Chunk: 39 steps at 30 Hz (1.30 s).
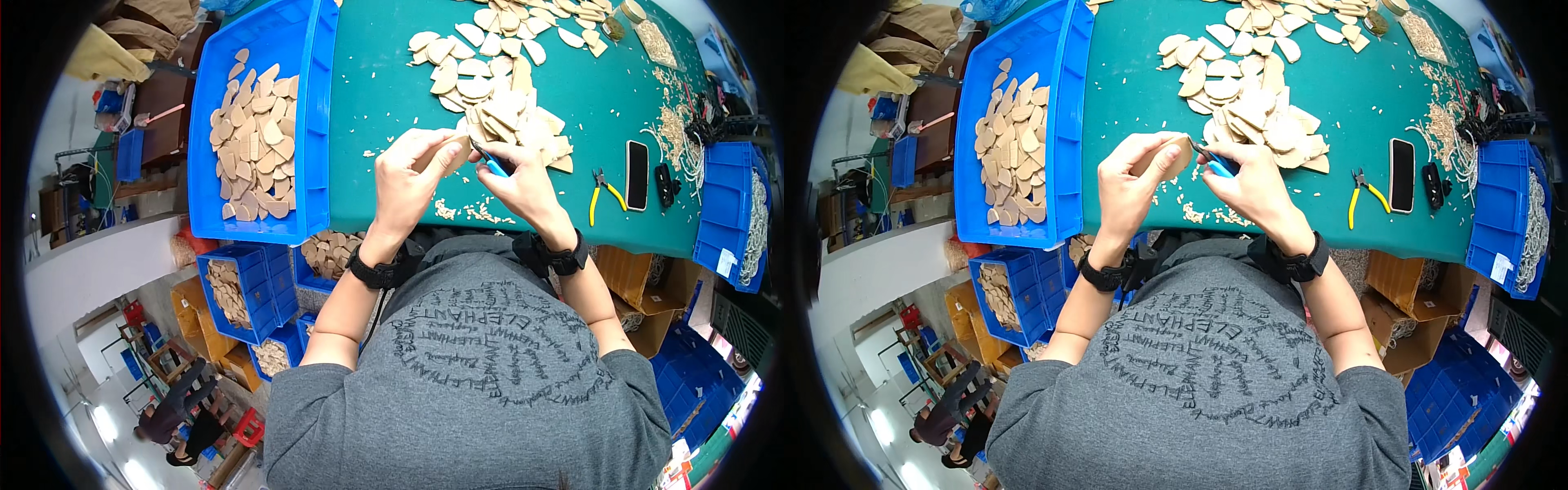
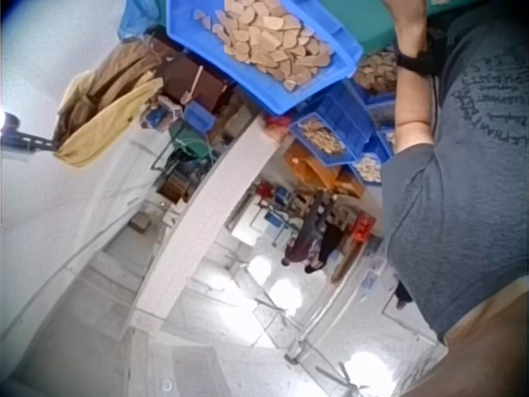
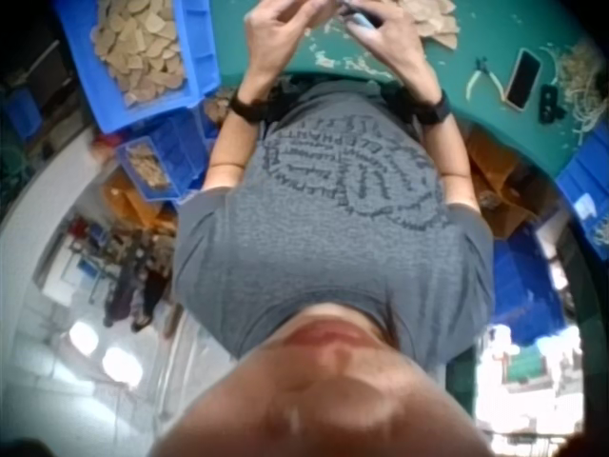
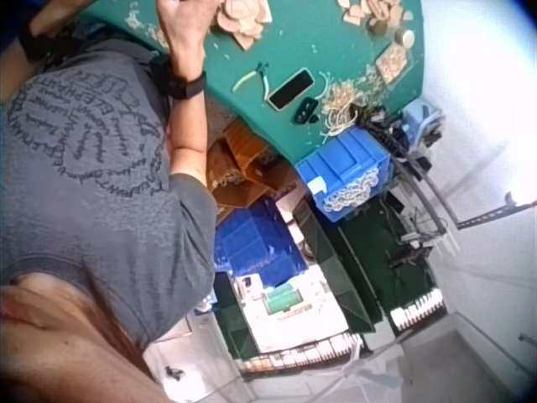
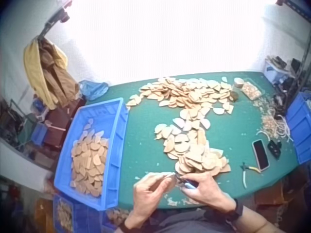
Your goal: The person uses pliers to trim the edges of small, flat wooden pieces on a green workbench. They pick up each piece, trim the edges, and place the finished pieces into a blue bin. The process is repetitive, with the person handling the wood pieces one at a time.
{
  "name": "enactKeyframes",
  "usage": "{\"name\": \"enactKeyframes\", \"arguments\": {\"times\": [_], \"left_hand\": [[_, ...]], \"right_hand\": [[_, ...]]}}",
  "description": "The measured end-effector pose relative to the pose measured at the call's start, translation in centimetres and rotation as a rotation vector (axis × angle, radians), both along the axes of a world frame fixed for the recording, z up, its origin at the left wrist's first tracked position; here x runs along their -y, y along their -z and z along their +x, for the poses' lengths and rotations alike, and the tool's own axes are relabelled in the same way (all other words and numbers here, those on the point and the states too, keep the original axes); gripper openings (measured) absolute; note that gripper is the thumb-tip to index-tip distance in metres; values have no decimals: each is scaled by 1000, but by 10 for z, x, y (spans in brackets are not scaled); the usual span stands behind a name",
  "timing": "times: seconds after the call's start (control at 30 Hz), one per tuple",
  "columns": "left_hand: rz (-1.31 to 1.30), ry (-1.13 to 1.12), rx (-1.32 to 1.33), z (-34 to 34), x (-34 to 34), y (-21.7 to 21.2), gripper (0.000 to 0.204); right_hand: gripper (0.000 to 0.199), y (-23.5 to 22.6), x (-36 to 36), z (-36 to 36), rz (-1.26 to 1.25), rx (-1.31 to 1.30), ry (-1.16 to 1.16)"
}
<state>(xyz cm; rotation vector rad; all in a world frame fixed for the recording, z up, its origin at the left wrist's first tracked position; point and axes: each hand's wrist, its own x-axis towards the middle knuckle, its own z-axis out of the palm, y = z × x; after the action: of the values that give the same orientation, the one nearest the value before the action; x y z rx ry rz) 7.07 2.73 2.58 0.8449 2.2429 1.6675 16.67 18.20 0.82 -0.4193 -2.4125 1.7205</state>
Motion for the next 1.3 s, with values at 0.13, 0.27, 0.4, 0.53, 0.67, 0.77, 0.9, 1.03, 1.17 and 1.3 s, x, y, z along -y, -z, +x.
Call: {"name": "enactKeyframes", "arguments": {"times": [0.13, 0.27, 0.4, 0.53, 0.67, 0.77, 0.9, 1.03, 1.17, 1.3], "left_hand": [[0, -7, 42, 7, -4, 0, 20], [11, -49, 122, 10, -3, -1, 21], [8, -204, 98, -3, 17, -7, 20], [1, -701, -126, -71, 82, 3, 33], [-318, -744, -632, -122, 72, 34, 35], [-405, -313, -400, -133, -19, 79, 33], [-578, -131, -73, -132, -101, 152, 62], [-443, -99, -62, -142, -104, 191, 48], [-130, 190, 447, -128, -78, 140, 34], [100, 297, 808, -93, -47, 53, 29]], "right_hand": [[16, 3, -4, 6, -37, 36, 14], [15, 3, -9, 11, -169, -1, 121], [12, 16, -26, 18, -123, 11, 111], [14, 26, -32, 23, -181, -12, 156], [16, 21, -29, 24, -246, 58, 124], [16, 13, -24, 17, -225, 115, 178], [17, 12, -22, 10, -199, 103, 256], [20, 14, -20, 6, -145, 149, 307], [23, 20, -25, -5, -146, 234, 312], [31, 14, -23, -27, 104, 198, 143]]}}
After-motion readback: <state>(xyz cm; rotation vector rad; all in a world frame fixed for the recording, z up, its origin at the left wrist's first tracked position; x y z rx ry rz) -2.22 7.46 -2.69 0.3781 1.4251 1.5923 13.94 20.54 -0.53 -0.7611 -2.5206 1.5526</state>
